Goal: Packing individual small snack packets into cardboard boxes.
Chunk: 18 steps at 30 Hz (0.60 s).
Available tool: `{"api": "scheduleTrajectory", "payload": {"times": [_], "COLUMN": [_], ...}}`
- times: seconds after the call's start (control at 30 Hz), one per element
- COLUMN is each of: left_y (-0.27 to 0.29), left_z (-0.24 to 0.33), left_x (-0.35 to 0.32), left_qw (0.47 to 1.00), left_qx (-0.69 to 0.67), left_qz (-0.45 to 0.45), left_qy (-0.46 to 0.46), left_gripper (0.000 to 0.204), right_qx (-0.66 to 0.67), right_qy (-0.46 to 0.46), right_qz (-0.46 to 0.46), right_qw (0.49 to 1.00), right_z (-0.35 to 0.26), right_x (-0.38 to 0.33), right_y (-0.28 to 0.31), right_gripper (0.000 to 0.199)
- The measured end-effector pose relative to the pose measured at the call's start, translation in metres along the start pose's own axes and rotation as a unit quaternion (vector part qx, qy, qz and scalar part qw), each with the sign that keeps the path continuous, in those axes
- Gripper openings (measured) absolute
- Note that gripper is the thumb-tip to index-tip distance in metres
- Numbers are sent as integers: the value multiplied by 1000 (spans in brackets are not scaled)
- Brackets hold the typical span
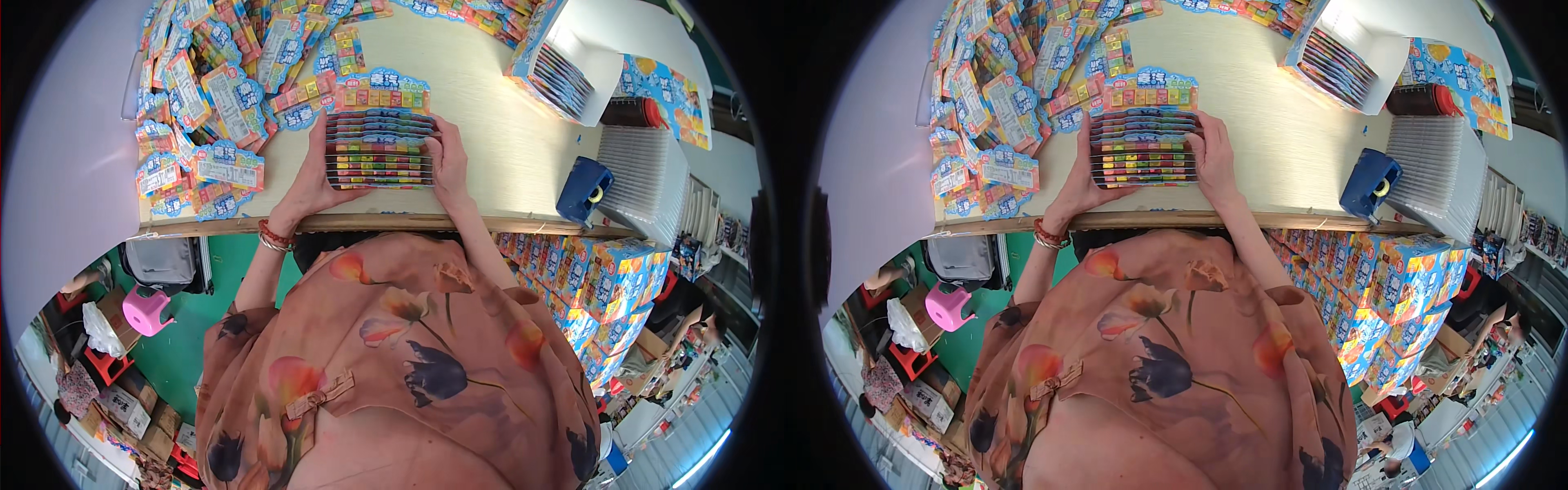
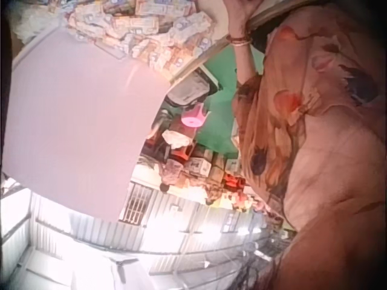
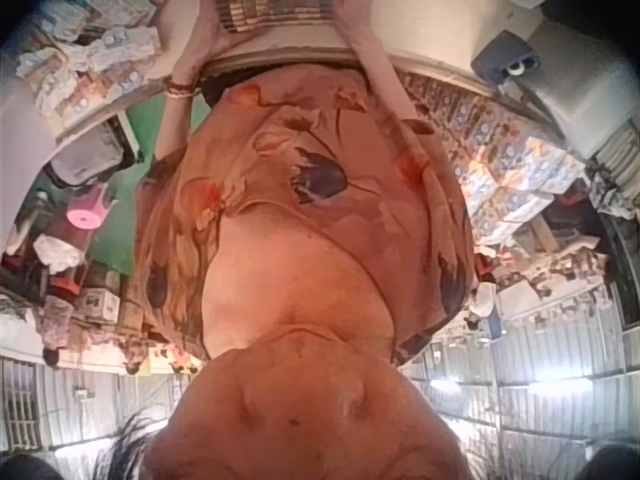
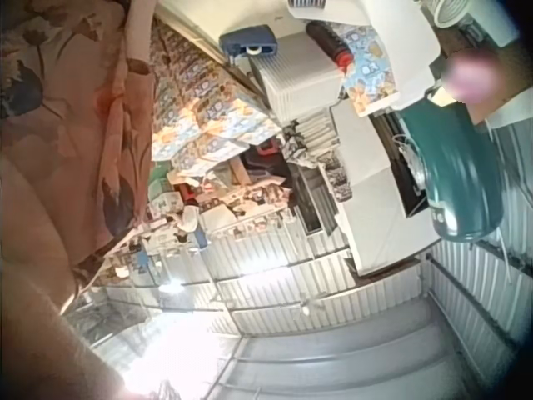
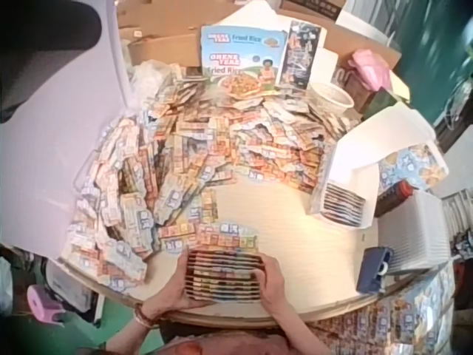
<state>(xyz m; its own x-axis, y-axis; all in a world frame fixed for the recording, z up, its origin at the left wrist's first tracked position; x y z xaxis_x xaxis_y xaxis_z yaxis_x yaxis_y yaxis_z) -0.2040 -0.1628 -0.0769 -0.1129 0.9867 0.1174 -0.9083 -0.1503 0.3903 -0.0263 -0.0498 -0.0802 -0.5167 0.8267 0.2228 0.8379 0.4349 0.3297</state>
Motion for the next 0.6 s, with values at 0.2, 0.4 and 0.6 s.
{"api": "scheduleTrajectory", "payload": {"times": [0.2,0.4,0.6], "left_y": [1,-1,4], "left_z": [1,2,2], "left_x": [0,1,2], "left_qw": [1000,998,1000], "left_qx": [10,30,-9], "left_qz": [5,-8,9], "left_qy": [-10,-45,-17], "left_gripper": [125,125,127], "right_qx": [2,-22,-17], "right_qy": [4,9,-6], "right_qz": [6,19,28], "right_qw": [1000,1000,999], "right_z": [0,-1,1], "right_x": [-1,-2,-10], "right_y": [0,1,7], "right_gripper": [33,36,32]}}
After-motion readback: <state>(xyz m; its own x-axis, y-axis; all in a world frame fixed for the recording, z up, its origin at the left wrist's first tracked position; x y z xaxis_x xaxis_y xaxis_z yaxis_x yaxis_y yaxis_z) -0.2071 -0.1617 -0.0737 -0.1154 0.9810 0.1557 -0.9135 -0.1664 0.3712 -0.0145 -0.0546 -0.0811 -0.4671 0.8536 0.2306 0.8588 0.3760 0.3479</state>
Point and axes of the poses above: each hand's wrist, its own x-axis towards the middle knuckle, its own y-axis out of the back of the hand, z = x × y, the point moved 8 cm from there along x, towards the middle knuckle, and after that the axes turned 6 degrees about x, right-handed, at the moved point
